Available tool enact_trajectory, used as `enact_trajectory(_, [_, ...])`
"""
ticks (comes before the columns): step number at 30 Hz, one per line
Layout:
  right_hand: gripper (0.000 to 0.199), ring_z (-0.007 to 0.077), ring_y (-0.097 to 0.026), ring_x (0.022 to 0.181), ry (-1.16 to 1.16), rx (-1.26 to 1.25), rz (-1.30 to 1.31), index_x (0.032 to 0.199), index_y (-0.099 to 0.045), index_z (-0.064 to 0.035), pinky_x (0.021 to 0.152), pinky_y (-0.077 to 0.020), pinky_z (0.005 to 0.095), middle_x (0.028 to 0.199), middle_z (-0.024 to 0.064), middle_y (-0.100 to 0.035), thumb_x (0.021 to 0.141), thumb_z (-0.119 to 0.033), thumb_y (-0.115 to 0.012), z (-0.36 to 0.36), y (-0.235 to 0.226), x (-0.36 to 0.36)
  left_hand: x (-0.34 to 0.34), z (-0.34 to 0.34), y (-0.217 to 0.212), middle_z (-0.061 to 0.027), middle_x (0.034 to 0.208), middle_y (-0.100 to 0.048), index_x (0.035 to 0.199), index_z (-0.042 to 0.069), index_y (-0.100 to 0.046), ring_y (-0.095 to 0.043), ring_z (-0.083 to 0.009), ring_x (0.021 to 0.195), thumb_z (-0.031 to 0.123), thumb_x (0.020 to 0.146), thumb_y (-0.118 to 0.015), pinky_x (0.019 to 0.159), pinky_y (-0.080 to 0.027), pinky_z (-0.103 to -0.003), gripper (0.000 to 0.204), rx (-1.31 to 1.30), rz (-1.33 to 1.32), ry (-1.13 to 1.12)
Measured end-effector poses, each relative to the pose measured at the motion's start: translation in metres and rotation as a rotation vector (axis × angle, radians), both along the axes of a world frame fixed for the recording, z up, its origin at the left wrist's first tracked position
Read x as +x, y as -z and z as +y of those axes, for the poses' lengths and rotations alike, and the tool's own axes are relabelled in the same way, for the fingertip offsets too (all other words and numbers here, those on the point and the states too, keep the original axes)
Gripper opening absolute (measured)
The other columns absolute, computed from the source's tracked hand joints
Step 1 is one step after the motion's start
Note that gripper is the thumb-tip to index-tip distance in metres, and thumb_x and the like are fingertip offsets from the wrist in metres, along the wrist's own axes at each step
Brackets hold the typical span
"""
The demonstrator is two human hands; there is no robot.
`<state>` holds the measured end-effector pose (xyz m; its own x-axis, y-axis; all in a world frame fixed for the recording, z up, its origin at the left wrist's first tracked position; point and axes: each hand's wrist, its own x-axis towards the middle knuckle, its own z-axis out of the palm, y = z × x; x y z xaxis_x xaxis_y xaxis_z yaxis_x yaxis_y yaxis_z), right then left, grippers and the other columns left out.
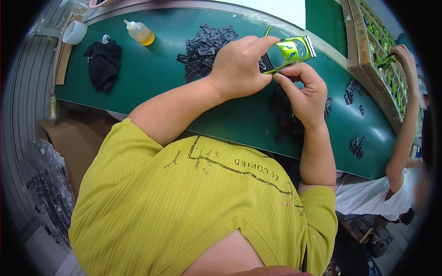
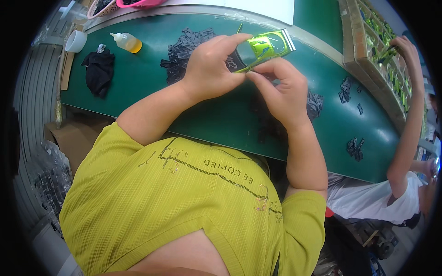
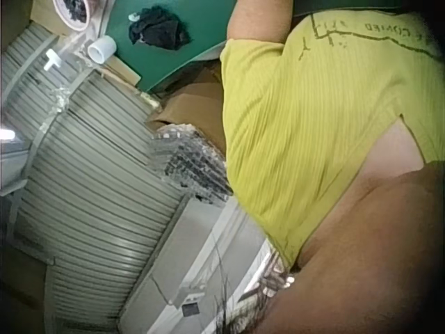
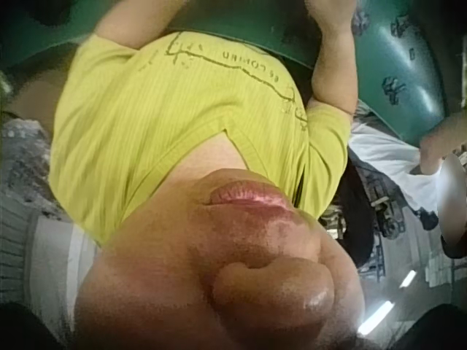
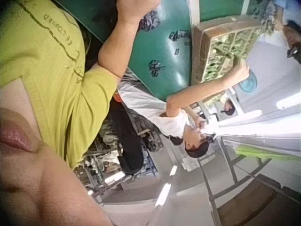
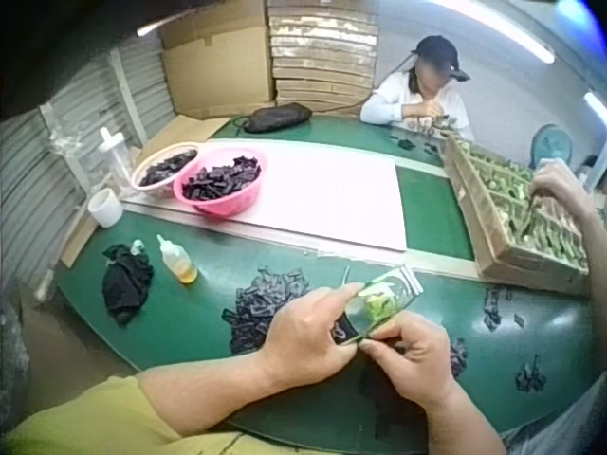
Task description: Assemble plastic toy car shells and attach small components at a manufacturing workbench.
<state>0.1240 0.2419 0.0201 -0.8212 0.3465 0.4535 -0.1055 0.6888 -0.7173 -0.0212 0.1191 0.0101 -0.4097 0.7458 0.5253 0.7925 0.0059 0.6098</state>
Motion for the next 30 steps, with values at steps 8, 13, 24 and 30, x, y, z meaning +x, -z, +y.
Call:
enact_trajectory(8, [0.024,0.0171,-0.062,0.057,-0.013,-1.219,-0.273,0.099,-0.059,0.004,0.049,-0.0492,0.0241,0.08,0.0156,-0.067,0.093,-0.018,-0.053,0.004,-0.001,0.002,-0.006,0.002,0.003,-0.007,0.074,-0.055,0.117,0.014,-0.062,-0.056,-0.0265,0.065,0.008,0.059,-0.078,0.056,-0.046,-0.035,0.061,0.254,0.268,-0.001])
enact_trajectory(13, [0.019,0.0149,-0.047,0.043,-0.297,-1.641,-0.252,0.09,-0.057,0.0003,0.041,-0.0381,0.0243,0.064,0.0127,-0.059,0.093,-0.018,-0.051,0.004,0.008,0.005,-0.004,0.006,0.003,-0.0053,0.076,-0.055,0.119,0.016,-0.062,-0.055,-0.0255,0.065,0.009,0.058,-0.078,0.056,-0.046,-0.034,0.063,0.29,0.33,0.026])
enact_trajectory(24, [0.014,0.0115,-0.042,0.043,-0.189,-1.551,-0.271,0.089,-0.054,-0.0017,0.039,-0.0314,0.023,0.059,0.0051,-0.049,0.091,-0.015,-0.052,-0.002,0.001,0.005,-0.002,0.007,0.001,-0.0041,0.074,-0.053,0.119,0.019,-0.064,-0.054,-0.0233,0.063,0.008,0.057,-0.079,0.055,-0.046,-0.033,0.064,0.269,0.372,0.013])
enact_trajectory(30, [0.014,0.0116,-0.045,0.044,-0.216,-1.618,-0.229,0.084,-0.055,-0.0018,0.039,-0.0326,0.0219,0.058,0.0057,-0.051,0.091,-0.014,-0.054,-0.001,-0.002,0.005,-0.003,0.007,0.003,-0.0042,0.073,-0.053,0.118,0.019,-0.064,-0.054,-0.0235,0.062,0.009,0.059,-0.079,0.054,-0.045,-0.033,0.062,0.324,0.407,0.022])
